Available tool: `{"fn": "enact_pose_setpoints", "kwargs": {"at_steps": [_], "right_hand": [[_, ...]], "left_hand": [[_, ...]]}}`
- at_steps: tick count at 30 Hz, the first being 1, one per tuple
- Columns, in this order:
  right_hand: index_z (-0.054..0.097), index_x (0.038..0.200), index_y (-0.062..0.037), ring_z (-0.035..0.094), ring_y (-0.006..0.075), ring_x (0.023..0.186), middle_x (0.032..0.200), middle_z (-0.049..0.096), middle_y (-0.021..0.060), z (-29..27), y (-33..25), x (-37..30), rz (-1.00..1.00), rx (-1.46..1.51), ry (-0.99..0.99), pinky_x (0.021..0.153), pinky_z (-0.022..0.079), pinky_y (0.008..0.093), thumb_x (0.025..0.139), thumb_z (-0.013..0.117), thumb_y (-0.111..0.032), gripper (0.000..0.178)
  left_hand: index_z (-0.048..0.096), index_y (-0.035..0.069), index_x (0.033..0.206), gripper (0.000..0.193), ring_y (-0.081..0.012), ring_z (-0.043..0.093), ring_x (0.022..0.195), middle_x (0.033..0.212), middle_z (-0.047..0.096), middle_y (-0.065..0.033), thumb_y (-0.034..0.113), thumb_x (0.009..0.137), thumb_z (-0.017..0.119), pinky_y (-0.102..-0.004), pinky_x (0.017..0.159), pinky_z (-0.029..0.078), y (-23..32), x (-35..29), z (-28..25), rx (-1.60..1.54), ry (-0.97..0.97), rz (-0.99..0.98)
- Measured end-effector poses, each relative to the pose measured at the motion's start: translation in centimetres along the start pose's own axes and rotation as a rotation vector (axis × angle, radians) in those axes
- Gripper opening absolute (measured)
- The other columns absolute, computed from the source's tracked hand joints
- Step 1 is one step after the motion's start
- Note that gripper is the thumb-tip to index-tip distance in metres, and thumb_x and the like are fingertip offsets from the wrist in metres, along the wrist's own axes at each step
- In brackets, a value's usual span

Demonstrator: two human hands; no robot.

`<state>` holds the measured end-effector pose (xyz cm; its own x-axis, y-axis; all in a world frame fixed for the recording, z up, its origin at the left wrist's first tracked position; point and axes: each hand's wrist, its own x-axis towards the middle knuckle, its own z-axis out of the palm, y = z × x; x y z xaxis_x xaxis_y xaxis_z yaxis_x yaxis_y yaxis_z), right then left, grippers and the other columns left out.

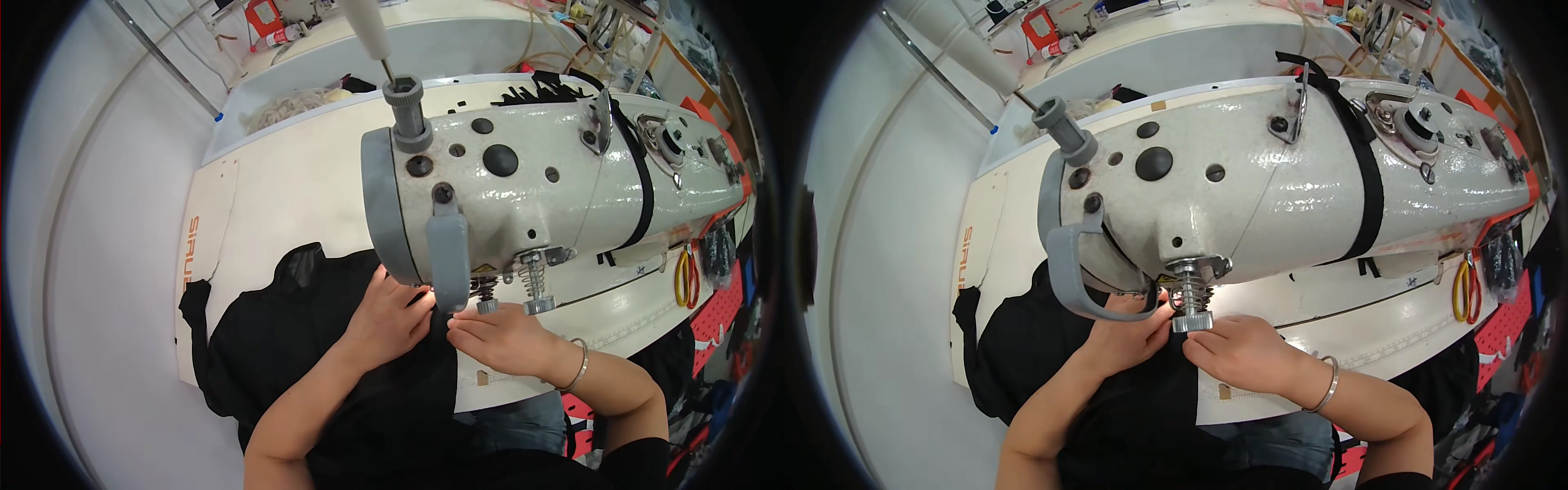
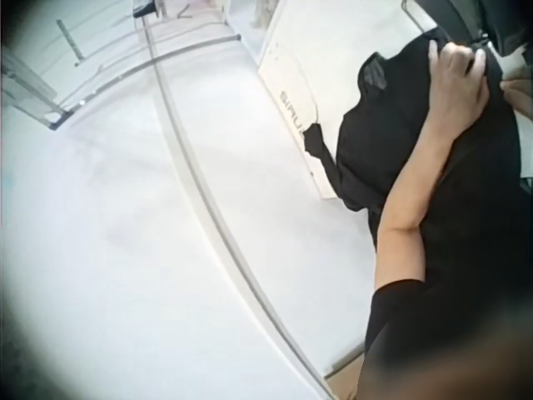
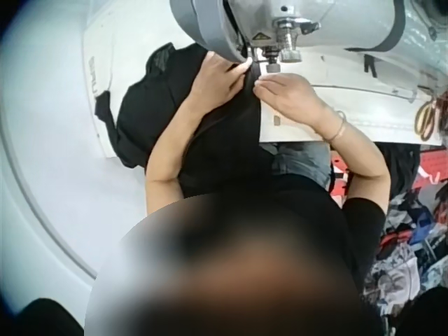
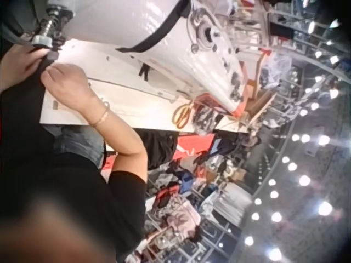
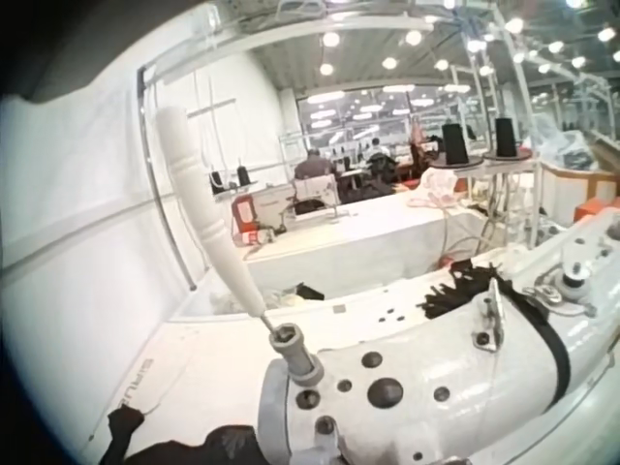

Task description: Sewing a zipper onto a piece of black fabric using an industrial sewing machine.

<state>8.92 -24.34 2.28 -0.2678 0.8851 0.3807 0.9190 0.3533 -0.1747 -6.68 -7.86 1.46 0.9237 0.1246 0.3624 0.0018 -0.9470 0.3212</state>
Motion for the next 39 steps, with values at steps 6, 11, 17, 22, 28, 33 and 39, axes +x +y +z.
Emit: {"fn": "enact_pose_setpoints", "kwargs": {"at_steps": [6,11,17,22,28,33,39], "right_hand": [[0.062,0.093,-0.0134,0.066,0.0111,0.087,0.1,0.066,-0.005,0.1,0.7,0.2,-0.014,-0.052,-0.031,0.053,0.044,0.0257,0.079,0.063,-0.014,0.013],[0.062,0.092,-0.0141,0.063,0.0113,0.075,0.093,0.063,-0.0061,0.6,1.3,0.7,-0.029,-0.159,-0.06,0.053,0.045,0.0261,0.081,0.061,-0.014,0.011],[0.063,0.091,-0.015,0.059,0.0154,0.082,0.08,0.053,-0.0014,0.5,-1.1,2.0,0.023,0.001,0.017,0.058,0.05,0.0311,0.073,0.061,-0.016,0.018],[0.066,0.095,-0.0117,0.06,0.021,0.088,0.088,0.06,0.0017,-0.8,-5.0,-1.6,0.092,0.172,-0.033,0.069,0.052,0.0312,0.072,0.068,-0.021,0.024],[0.068,0.101,-0.0066,0.066,0.0225,0.072,0.092,0.069,0.0074,-2.3,-10.9,-5.7,0.625,0.62,0.032,0.064,0.052,0.0296,0.08,0.07,-0.017,0.024],[0.06,0.113,-0.0007,0.069,0.0177,0.076,0.098,0.07,0.0119,-0.5,-13.4,-6.3,0.981,1.04,-0.038,0.064,0.052,0.0255,0.087,0.066,-0.017,0.031],[0.049,0.121,-0.0019,0.059,0.006,0.076,0.085,0.064,0.0017,1.8,-15.5,-7.0,1.112,1.444,0.108,0.067,0.047,0.0206,0.087,0.068,-0.01,0.04]], "left_hand": [[0.064,0.008,0.102,0.026,-0.0291,0.058,0.095,0.104,0.061,-0.0112,0.013,0.077,0.067,-0.0419,0.079,0.044,-0.9,0.5,0.3,0.015,-0.018,0.042],[0.066,0.006,0.081,0.01,-0.0291,0.053,0.104,0.099,0.059,-0.0081,0.012,0.074,0.066,-0.0441,0.094,0.042,-1.7,1.5,0.0,0.045,0.041,0.081],[0.065,0.008,0.087,0.015,-0.027,0.058,0.085,0.086,0.062,-0.0046,0.021,0.08,0.067,-0.04,0.081,0.046,-0.5,0.1,-1.6,-0.025,0.051,0.054],[0.062,0.007,0.1,0.037,-0.0285,0.059,0.084,0.092,0.063,-0.0067,0.028,0.073,0.076,-0.0367,0.071,0.049,10.1,-3.3,-8.0,-0.206,-0.306,-0.411],[0.058,0.005,0.112,0.052,-0.0315,0.056,0.09,0.101,0.059,-0.0124,0.021,0.068,0.08,-0.0387,0.076,0.046,14.8,-10.4,-5.4,0.257,0.065,-0.584],[0.06,0.001,0.108,0.034,-0.0301,0.058,0.085,0.092,0.06,-0.0127,0.0,0.075,0.067,-0.0371,0.076,0.047,14.1,-12.4,-5.4,0.203,0.129,-0.728],[0.062,-0.001,0.112,0.042,-0.026,0.061,0.068,0.089,0.064,-0.0134,-0.009,0.071,0.057,-0.0317,0.067,0.05,14.1,-9.3,-14.3,-0.147,0.183,-0.845]]}}
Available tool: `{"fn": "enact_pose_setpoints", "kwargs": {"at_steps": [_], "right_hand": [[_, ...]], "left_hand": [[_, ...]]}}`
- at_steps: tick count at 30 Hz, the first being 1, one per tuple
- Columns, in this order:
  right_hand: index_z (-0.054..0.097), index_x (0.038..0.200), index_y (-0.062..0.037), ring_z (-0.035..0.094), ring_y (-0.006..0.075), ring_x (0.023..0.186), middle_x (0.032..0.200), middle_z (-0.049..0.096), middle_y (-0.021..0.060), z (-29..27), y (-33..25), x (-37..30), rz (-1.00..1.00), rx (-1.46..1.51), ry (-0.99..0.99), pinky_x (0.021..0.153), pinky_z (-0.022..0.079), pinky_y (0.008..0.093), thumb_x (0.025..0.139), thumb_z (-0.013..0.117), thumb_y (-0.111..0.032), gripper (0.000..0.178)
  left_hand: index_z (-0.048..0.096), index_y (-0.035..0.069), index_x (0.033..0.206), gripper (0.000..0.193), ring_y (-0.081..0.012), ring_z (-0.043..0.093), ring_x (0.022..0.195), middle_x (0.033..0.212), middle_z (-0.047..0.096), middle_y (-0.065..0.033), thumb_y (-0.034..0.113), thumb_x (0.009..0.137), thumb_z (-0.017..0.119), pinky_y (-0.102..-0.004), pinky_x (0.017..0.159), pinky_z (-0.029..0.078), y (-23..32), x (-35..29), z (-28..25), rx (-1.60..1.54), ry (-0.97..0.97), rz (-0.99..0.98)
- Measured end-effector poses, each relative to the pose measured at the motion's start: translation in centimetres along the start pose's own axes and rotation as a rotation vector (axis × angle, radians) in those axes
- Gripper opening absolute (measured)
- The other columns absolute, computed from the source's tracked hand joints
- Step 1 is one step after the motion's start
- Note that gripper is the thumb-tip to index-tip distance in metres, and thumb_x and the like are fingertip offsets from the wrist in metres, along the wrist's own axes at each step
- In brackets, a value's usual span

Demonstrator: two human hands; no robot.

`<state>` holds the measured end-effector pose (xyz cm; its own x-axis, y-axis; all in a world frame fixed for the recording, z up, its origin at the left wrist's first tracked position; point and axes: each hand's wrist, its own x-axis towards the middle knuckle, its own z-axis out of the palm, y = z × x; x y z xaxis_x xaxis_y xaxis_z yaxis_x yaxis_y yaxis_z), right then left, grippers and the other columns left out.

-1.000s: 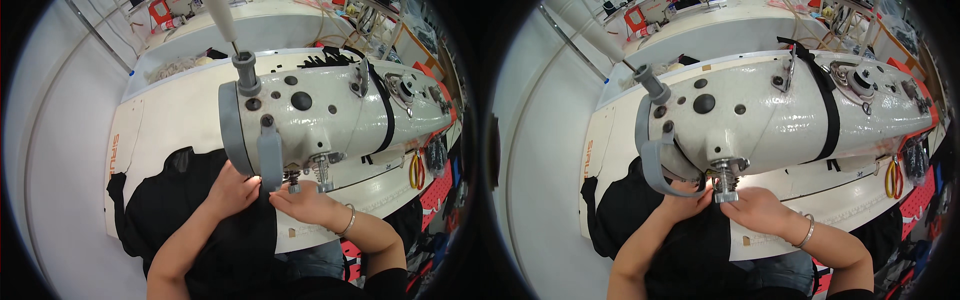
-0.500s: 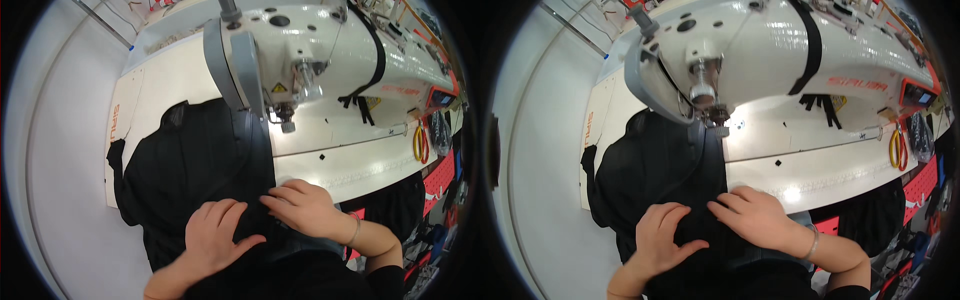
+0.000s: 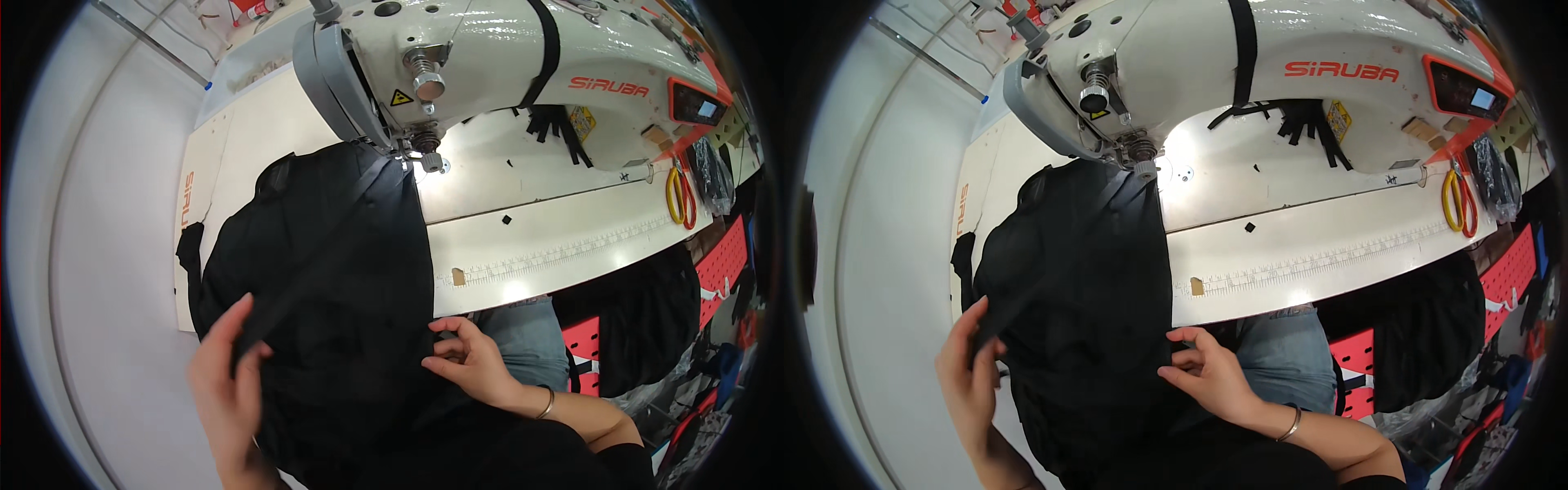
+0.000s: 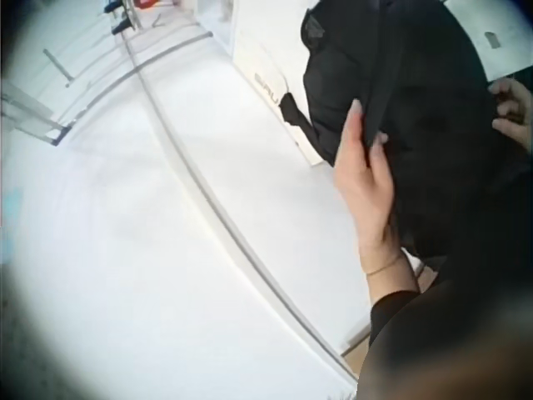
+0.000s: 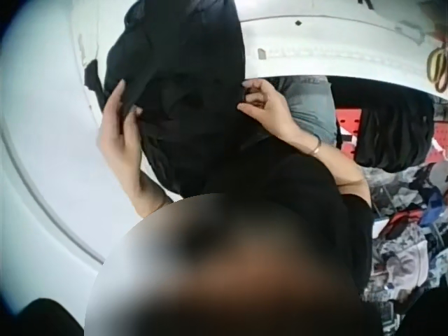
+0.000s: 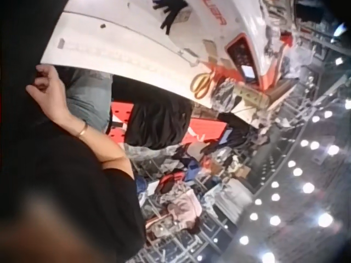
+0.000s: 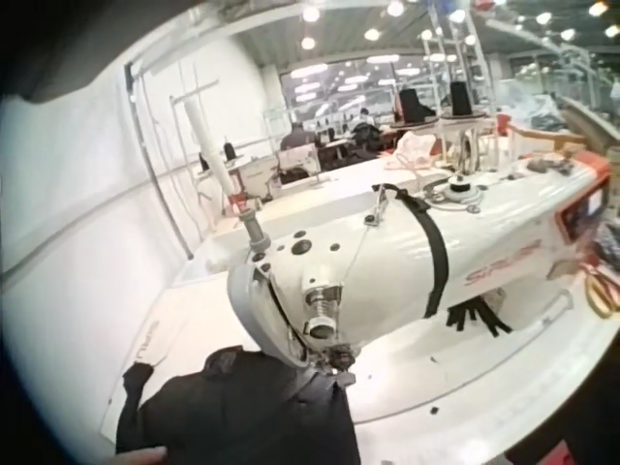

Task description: Sewing a zipper onto a piece of black fabric using an industrial sewing machine.

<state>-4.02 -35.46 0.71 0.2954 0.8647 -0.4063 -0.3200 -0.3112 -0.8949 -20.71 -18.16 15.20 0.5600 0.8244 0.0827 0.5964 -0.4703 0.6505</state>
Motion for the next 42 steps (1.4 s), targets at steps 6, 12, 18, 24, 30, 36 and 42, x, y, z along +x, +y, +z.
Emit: {"fn": "enact_pose_setpoints", "kwargs": {"at_steps": [6,12,18,24,30,36,42], "right_hand": [[0.043,0.127,-0.003,0.048,0.0033,0.064,0.072,0.055,-0.003,1.6,0.2,-0.4,0.141,0.421,0.061,0.062,0.041,0.0189,0.089,0.065,-0.01,0.045],[0.049,0.122,-0.0015,0.049,0.0029,0.062,0.067,0.056,-0.0032,1.0,0.5,0.1,0.086,0.37,0.026,0.06,0.042,0.0186,0.091,0.064,-0.012,0.036],[0.056,0.114,-0.0016,0.05,0.0024,0.061,0.067,0.057,-0.0041,0.8,0.0,0.6,0.036,0.296,0.018,0.056,0.043,0.0185,0.091,0.064,-0.011,0.026],[0.062,0.107,0.0004,0.049,0.0015,0.058,0.064,0.058,-0.0034,0.7,0.2,0.6,0.021,0.29,-0.021,0.054,0.04,0.0182,0.092,0.062,-0.016,0.022],[0.061,0.106,-0.0011,0.055,0.0049,0.067,0.075,0.06,-0.0021,0.1,-0.7,0.3,0.079,0.355,-0.152,0.061,0.046,0.0208,0.096,0.054,-0.015,0.018],[0.045,0.13,0.0046,0.066,0.0183,0.084,0.104,0.061,0.0119,-1.0,0.0,0.0,0.358,0.636,-0.206,0.076,0.057,0.0319,0.099,0.046,-0.02,0.039],[0.037,0.136,0.0065,0.065,0.0255,0.095,0.118,0.056,0.0164,-1.3,-0.4,-0.1,0.314,0.64,-0.284,0.08,0.057,0.0368,0.099,0.04,-0.018,0.045]], "left_hand": [[0.066,0.005,0.109,0.036,-0.0191,0.062,0.065,0.094,0.063,-0.0077,0.008,0.073,0.071,-0.0283,0.054,0.05,1.9,-2.6,4.2,0.492,-0.295,0.476],[0.07,0.003,0.098,0.031,-0.0183,0.057,0.057,0.077,0.058,-0.0056,-0.001,0.068,0.074,-0.0274,0.048,0.044,1.3,-4.7,7.6,0.423,-0.171,0.606],[0.072,0.005,0.095,0.027,-0.0094,0.041,0.046,0.061,0.042,0.0009,0.006,0.069,0.065,-0.0231,0.04,0.031,0.2,-5.2,8.6,0.504,-0.038,0.809],[0.071,0.004,0.095,0.028,-0.015,0.044,0.048,0.064,0.043,-0.0005,0.006,0.067,0.076,-0.0273,0.042,0.033,0.9,-5.3,9.2,0.423,-0.135,0.671],[0.07,0.001,0.098,0.027,-0.0146,0.052,0.054,0.085,0.061,-0.0057,0.007,0.072,0.073,-0.0247,0.048,0.043,1.0,-5.2,10.0,0.415,-0.071,0.707],[0.068,-0.001,0.098,0.027,-0.0167,0.058,0.06,0.091,0.064,-0.0092,0.011,0.075,0.074,-0.0242,0.051,0.046,0.5,-5.5,10.6,0.44,-0.102,0.731],[0.065,-0.003,0.098,0.028,-0.0185,0.058,0.06,0.088,0.062,-0.0108,0.011,0.075,0.073,-0.0251,0.053,0.047,0.1,-5.3,11.6,0.358,-0.053,0.686]]}}
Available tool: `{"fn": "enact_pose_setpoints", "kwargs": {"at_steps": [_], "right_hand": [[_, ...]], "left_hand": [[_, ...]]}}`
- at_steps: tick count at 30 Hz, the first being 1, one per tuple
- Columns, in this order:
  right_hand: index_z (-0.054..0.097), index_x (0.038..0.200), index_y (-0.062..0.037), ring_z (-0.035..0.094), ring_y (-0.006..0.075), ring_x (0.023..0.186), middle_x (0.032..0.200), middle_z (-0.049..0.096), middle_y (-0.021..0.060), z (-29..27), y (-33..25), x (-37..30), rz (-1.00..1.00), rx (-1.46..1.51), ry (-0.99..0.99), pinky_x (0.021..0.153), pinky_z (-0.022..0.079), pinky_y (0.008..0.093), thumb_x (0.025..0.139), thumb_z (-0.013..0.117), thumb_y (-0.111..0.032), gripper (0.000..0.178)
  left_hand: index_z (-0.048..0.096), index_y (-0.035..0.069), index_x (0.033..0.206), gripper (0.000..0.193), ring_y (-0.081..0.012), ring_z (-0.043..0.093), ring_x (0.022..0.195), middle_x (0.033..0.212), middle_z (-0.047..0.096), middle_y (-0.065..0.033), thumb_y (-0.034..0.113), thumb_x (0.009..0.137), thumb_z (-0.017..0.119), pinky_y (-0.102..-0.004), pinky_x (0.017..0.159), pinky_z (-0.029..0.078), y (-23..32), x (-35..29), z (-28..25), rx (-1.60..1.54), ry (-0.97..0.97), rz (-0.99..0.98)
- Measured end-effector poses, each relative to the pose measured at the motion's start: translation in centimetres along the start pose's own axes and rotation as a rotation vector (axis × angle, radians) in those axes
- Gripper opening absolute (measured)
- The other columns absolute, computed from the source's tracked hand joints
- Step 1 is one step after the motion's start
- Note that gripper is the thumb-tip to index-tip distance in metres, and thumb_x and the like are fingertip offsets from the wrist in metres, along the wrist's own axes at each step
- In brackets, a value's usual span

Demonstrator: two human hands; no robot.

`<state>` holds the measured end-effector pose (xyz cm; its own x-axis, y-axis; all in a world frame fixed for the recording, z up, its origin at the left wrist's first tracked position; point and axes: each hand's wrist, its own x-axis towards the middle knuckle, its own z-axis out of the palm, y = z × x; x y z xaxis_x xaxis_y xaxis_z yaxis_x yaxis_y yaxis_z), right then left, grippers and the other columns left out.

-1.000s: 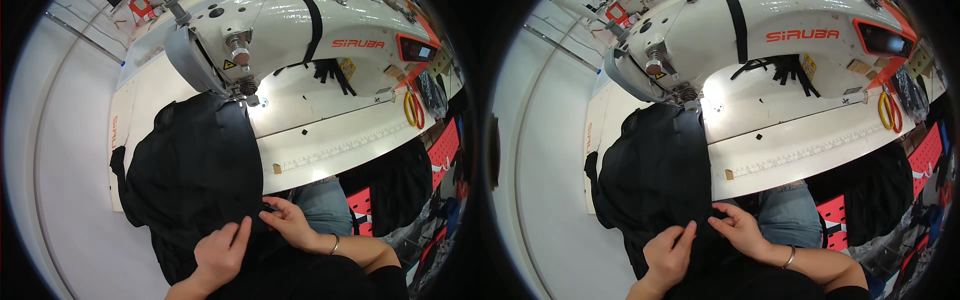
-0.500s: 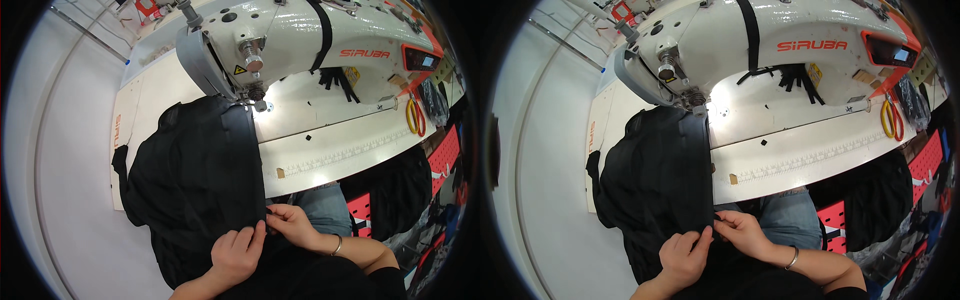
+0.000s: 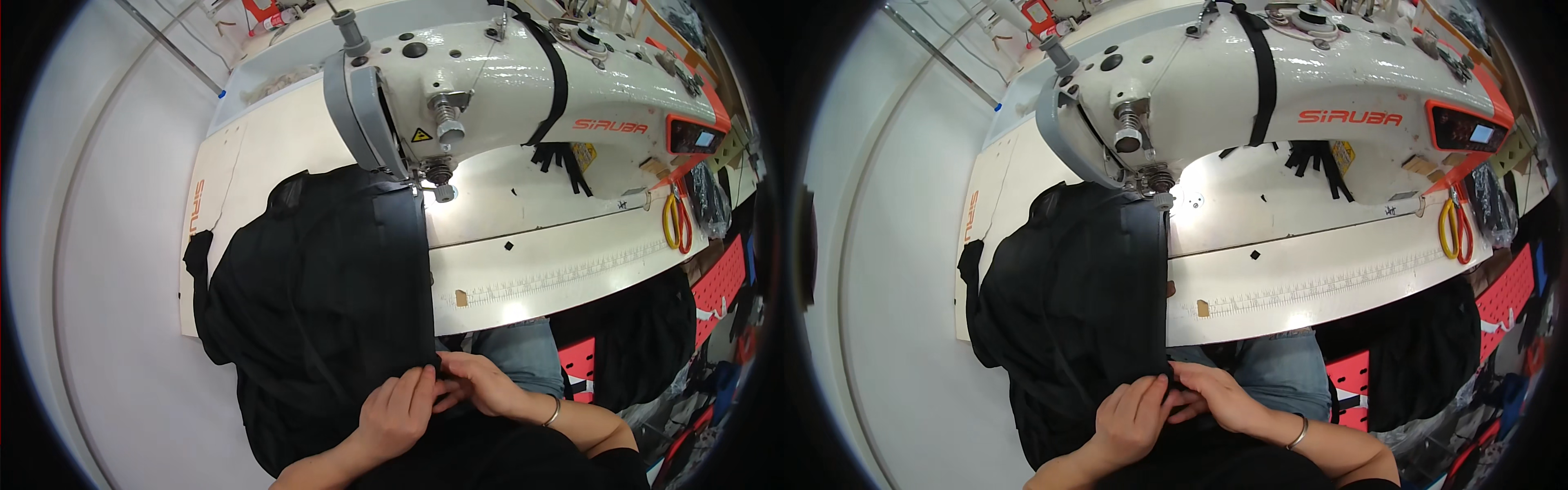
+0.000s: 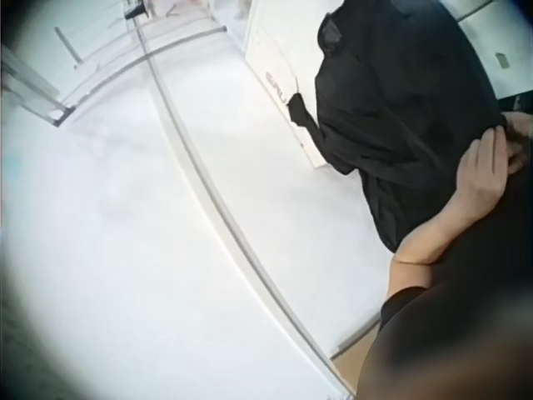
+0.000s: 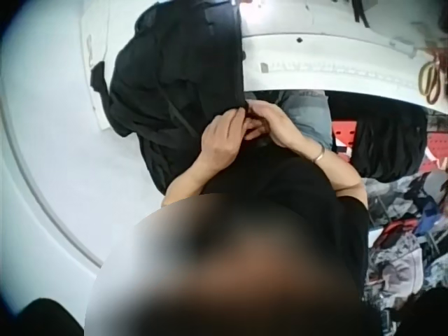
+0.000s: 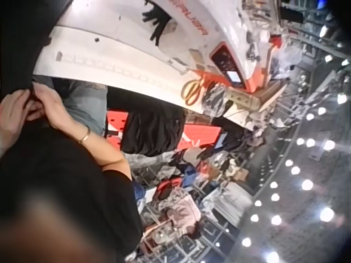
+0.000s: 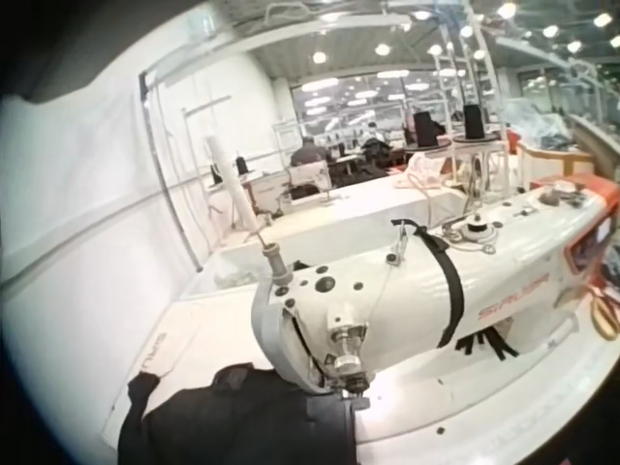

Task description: Sewing a zipper onto a piece of black fabric using an industrial sewing machine.

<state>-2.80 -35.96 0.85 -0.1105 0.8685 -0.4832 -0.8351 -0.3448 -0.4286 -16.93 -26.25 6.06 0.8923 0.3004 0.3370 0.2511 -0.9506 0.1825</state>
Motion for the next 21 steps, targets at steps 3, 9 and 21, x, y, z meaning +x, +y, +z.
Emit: {"fn": "enact_pose_setpoints", "kwargs": {"at_steps": [3,9,21], "right_hand": [[0.041,0.133,0.0063,0.066,0.0257,0.094,0.115,0.058,0.0147,0.5,-0.1,-0.1,-0.006,-0.033,0.035,0.077,0.057,0.0357,0.097,0.044,-0.013,0.041],[0.069,0.092,-0.0094,0.063,0.0219,0.069,0.084,0.066,0.0019,0.5,-4.2,0.5,-1.128,-1.598,0.273,0.055,0.05,0.0289,0.074,0.068,-0.005,0.018],[0.071,0.093,-0.0146,0.057,0.009,0.079,0.096,0.066,-0.0048,0.1,-8.3,2.2,-1.658,-2.002,-0.19,0.057,0.038,0.0201,0.069,0.068,-0.014,0.024]], "left_hand": [[0.065,-0.002,0.093,0.022,-0.0193,0.058,0.06,0.086,0.061,-0.0111,0.007,0.074,0.071,-0.0258,0.053,0.048,-0.4,0.2,0.3,0.025,0.042,-0.016],[0.065,-0.002,0.089,0.016,-0.0176,0.056,0.056,0.084,0.06,-0.0099,0.002,0.073,0.067,-0.0245,0.048,0.046,-0.6,0.3,-0.3,0.036,0.074,0.071],[0.065,0.003,0.079,0.005,-0.0091,0.049,0.051,0.076,0.057,-0.0046,0.004,0.075,0.067,-0.0179,0.042,0.04,0.0,1.2,-1.5,0.101,0.04,0.109]]}}
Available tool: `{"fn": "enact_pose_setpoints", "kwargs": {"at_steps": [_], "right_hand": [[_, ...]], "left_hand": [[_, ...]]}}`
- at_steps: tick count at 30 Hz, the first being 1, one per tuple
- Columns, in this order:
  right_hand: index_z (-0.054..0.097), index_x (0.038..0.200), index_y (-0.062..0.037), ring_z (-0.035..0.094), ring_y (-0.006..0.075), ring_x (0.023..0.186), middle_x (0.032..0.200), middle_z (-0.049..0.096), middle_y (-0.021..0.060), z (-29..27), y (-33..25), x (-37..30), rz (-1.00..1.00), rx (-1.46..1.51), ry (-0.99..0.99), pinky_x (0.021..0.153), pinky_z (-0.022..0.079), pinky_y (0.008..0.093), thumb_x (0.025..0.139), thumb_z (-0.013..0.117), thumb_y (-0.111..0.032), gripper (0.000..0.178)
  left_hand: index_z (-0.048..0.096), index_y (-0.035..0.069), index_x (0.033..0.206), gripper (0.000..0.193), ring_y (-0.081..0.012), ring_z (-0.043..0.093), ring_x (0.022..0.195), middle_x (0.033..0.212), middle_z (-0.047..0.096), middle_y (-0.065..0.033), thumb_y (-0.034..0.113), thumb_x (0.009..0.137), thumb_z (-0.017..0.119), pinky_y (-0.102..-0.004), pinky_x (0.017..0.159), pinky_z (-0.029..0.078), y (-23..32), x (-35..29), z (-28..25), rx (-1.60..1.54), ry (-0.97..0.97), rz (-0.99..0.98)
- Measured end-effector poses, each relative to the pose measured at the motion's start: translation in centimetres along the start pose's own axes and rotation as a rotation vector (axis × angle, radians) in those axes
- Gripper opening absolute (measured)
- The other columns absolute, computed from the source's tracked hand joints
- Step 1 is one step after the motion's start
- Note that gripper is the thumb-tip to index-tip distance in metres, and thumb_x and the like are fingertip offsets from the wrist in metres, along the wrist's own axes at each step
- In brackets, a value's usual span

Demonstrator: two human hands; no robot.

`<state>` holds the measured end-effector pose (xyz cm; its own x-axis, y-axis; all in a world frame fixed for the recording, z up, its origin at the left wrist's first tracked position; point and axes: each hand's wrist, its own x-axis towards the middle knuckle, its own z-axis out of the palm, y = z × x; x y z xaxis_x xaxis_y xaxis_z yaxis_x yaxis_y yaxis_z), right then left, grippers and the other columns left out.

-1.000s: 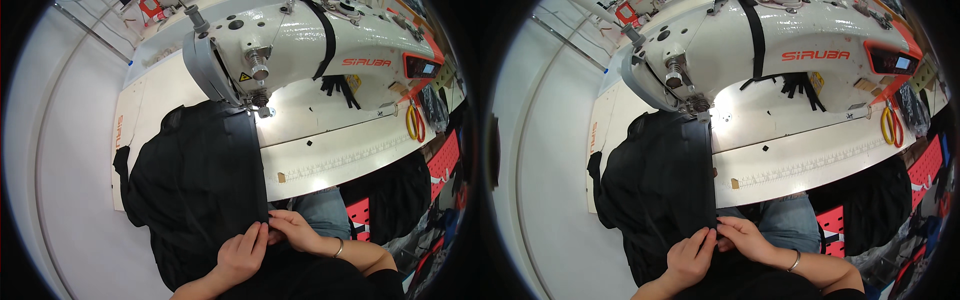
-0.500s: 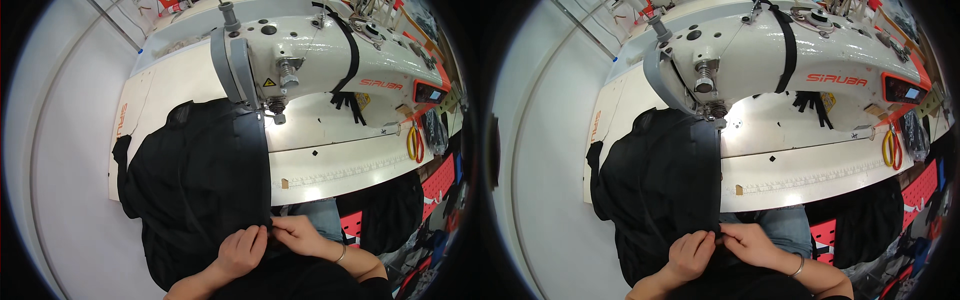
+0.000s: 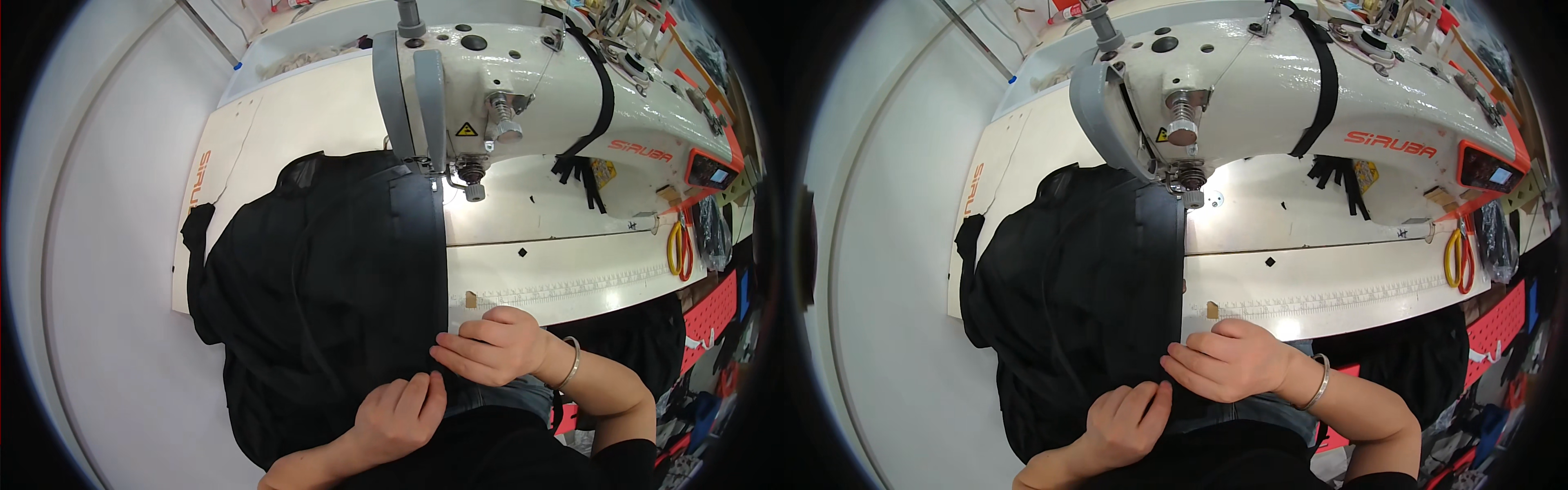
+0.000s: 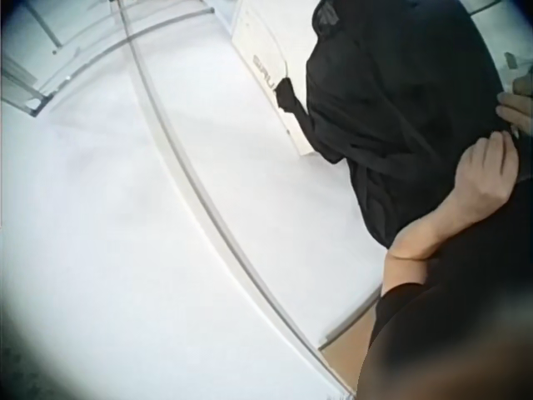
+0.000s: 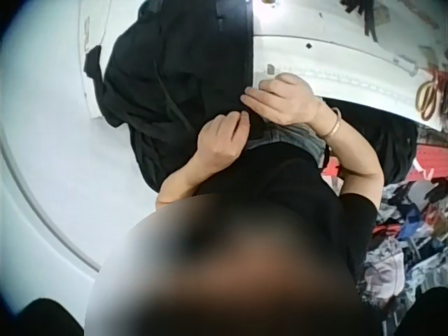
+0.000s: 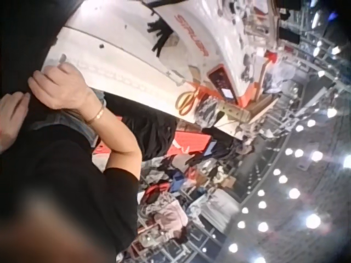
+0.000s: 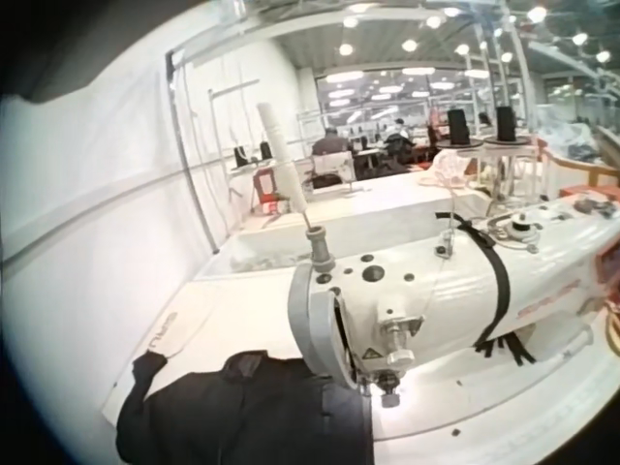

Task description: Sewing a zipper onto a piece of black fabric using an industrial sewing machine.

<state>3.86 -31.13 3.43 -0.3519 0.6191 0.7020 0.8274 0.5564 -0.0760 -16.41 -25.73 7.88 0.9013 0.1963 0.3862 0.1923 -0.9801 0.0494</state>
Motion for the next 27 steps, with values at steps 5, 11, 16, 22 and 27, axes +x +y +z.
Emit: {"fn": "enact_pose_setpoints", "kwargs": {"at_steps": [5,11,16,22,27], "right_hand": [[0.071,0.09,-0.0072,0.058,0.0112,0.075,0.093,0.067,0.0028,0.1,-0.1,0.1,-0.029,0.022,0.016,0.056,0.038,0.0215,0.07,0.064,-0.013,0.022],[0.071,0.087,-0.0057,0.06,0.0118,0.078,0.09,0.067,0.003,0.1,-0.4,0.0,-0.015,0.028,-0.006,0.057,0.039,0.0214,0.071,0.064,-0.012,0.019],[0.07,0.085,-0.0053,0.061,0.0121,0.08,0.089,0.066,0.0029,0.4,-0.4,-0.2,-0.031,0.039,-0.016,0.057,0.041,0.0217,0.071,0.064,-0.011,0.016],[0.068,0.084,-0.004,0.061,0.0143,0.08,0.087,0.065,0.0046,0.7,-0.3,-0.5,-0.043,0.063,-0.02,0.064,0.05,0.0243,0.071,0.063,-0.011,0.016],[0.066,0.085,-0.0027,0.061,0.0153,0.078,0.083,0.063,0.005,1.1,-0.6,-1.5,-0.048,0.055,-0.116,0.066,0.052,0.0244,0.07,0.062,-0.012,0.018]], "left_hand": [[0.067,0.001,0.087,0.015,-0.013,0.052,0.054,0.079,0.058,-0.0068,0.004,0.073,0.065,-0.0207,0.044,0.042,0.3,0.2,-0.3,-0.015,-0.061,-0.011],[0.066,0.001,0.086,0.015,-0.0131,0.052,0.055,0.079,0.058,-0.0065,0.004,0.071,0.065,-0.0207,0.045,0.042,0.3,0.3,-0.2,-0.025,-0.071,-0.013],[0.066,0.002,0.086,0.014,-0.0138,0.053,0.058,0.08,0.058,-0.0063,0.005,0.073,0.065,-0.0211,0.046,0.043,0.2,0.2,0.2,-0.044,-0.066,-0.023],[0.066,0.003,0.087,0.016,-0.0157,0.056,0.062,0.081,0.059,-0.0058,0.01,0.073,0.068,-0.0231,0.049,0.045,0.3,0.1,0.5,-0.1,-0.09,-0.051],[0.066,0.007,0.085,0.018,-0.0233,0.06,0.076,0.084,0.064,-0.0041,0.02,0.076,0.073,-0.0325,0.069,0.051,-2.8,2.0,-0.9,-0.551,-0.35,-0.179]]}}
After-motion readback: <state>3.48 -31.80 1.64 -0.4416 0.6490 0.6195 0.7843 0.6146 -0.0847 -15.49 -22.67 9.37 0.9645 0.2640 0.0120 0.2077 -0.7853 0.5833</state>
